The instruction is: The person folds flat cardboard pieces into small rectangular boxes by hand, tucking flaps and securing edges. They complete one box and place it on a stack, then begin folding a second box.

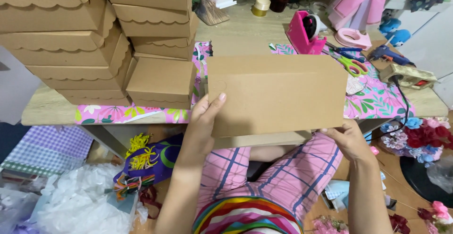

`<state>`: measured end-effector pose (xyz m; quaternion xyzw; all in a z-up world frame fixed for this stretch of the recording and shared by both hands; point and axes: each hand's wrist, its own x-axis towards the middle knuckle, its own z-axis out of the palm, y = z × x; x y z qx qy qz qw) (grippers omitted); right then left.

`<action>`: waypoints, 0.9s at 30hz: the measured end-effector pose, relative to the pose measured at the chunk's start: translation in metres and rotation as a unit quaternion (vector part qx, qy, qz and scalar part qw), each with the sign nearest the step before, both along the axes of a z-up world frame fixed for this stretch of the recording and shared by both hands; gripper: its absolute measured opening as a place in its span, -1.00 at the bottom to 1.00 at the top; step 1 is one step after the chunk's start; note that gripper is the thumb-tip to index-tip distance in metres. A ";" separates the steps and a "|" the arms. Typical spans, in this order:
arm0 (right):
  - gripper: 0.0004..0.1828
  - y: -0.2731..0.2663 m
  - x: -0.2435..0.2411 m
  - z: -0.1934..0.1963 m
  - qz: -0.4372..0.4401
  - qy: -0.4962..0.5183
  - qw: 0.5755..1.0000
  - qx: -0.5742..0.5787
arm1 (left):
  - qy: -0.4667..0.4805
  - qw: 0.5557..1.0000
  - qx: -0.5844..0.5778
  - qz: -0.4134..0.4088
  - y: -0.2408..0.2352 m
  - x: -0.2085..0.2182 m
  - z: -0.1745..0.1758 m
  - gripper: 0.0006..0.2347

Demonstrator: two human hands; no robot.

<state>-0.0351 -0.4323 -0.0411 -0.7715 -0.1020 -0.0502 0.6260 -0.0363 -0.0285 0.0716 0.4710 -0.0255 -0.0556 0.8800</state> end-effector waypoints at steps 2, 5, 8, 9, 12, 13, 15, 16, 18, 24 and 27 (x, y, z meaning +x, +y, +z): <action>-0.73 0.018 0.002 0.013 -0.004 -0.008 1.000 0.028 | 0.001 1.000 -0.006 0.014 -0.002 0.001 0.004 -0.66; -0.76 0.025 0.016 0.005 -0.045 -0.036 0.996 0.060 | 0.004 0.999 -0.020 0.030 -0.003 0.009 0.010 -0.64; -0.81 0.051 0.023 0.018 -0.100 -0.053 0.990 0.080 | -0.010 0.998 -0.043 0.041 -0.007 0.026 -0.010 -0.61; -0.81 0.064 0.022 0.028 -0.120 -0.049 0.987 0.095 | -0.025 0.997 -0.057 0.049 -0.010 0.033 -0.022 -0.59; -0.85 0.048 0.052 0.009 -0.138 -0.049 0.986 0.084 | -0.128 0.991 0.012 0.034 0.001 0.078 -0.124 -0.43; -0.85 0.055 0.052 0.014 -0.140 -0.049 0.985 0.085 | -0.127 0.991 0.013 0.032 -0.004 0.076 -0.120 -0.43; -0.80 0.068 0.054 0.026 -0.158 -0.049 0.983 0.074 | -0.180 0.968 0.177 0.011 -0.012 0.070 -0.113 -0.31; -0.80 0.073 0.055 0.028 -0.159 -0.048 0.983 0.074 | -0.179 0.968 0.177 0.011 -0.021 0.064 -0.097 -0.31; -0.82 0.085 0.058 0.032 -0.164 -0.040 0.984 0.047 | -0.130 0.969 0.209 0.018 -0.037 0.051 -0.065 -0.20; -0.83 0.080 0.069 0.014 -0.170 -0.055 0.984 0.008 | -0.122 0.961 0.234 0.086 -0.033 0.051 -0.078 -0.48; -0.86 0.090 0.052 0.034 -0.160 -0.062 0.985 -0.011 | -0.091 0.965 0.228 0.090 -0.030 0.049 -0.083 -0.59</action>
